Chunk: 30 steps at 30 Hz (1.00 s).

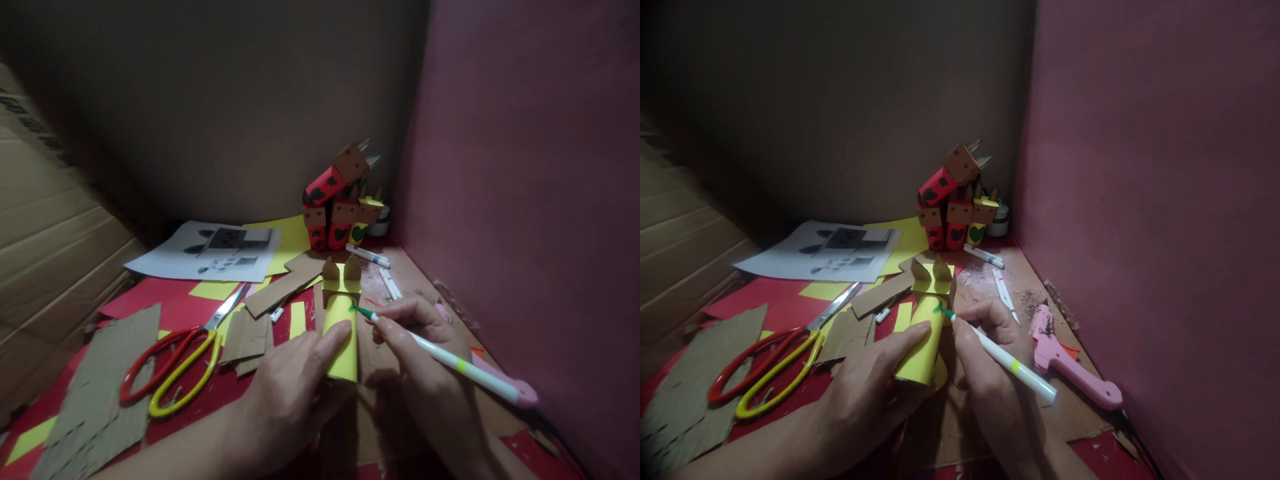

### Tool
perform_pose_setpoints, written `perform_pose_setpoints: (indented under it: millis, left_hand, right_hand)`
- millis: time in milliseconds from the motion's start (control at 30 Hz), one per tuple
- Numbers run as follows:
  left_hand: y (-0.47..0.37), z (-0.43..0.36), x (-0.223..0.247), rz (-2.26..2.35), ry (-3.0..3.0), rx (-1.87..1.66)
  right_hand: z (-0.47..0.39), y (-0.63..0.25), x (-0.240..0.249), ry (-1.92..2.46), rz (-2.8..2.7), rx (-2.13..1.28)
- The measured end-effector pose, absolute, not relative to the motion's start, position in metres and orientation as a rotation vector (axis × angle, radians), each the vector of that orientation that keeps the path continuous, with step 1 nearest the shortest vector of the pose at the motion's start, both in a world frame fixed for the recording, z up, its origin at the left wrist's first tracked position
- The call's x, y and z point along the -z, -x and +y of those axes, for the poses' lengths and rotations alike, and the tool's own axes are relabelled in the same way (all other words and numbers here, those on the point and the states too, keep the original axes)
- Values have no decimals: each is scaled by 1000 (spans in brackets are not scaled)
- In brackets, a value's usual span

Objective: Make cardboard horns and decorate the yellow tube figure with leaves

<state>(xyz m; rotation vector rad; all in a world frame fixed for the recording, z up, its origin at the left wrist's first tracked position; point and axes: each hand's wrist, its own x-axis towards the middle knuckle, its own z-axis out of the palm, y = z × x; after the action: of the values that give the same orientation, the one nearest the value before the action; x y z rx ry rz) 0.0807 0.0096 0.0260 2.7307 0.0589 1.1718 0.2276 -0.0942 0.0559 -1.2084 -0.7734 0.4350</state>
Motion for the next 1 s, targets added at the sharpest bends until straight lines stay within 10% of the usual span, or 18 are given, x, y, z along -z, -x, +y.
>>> perform_pose_setpoints:
  millis: [1000]
  left_hand:
    - [-81, 9, -27, 61, -2722, -1164]
  right_hand:
    - [-97, -225, -62, 1142, -761, -524]
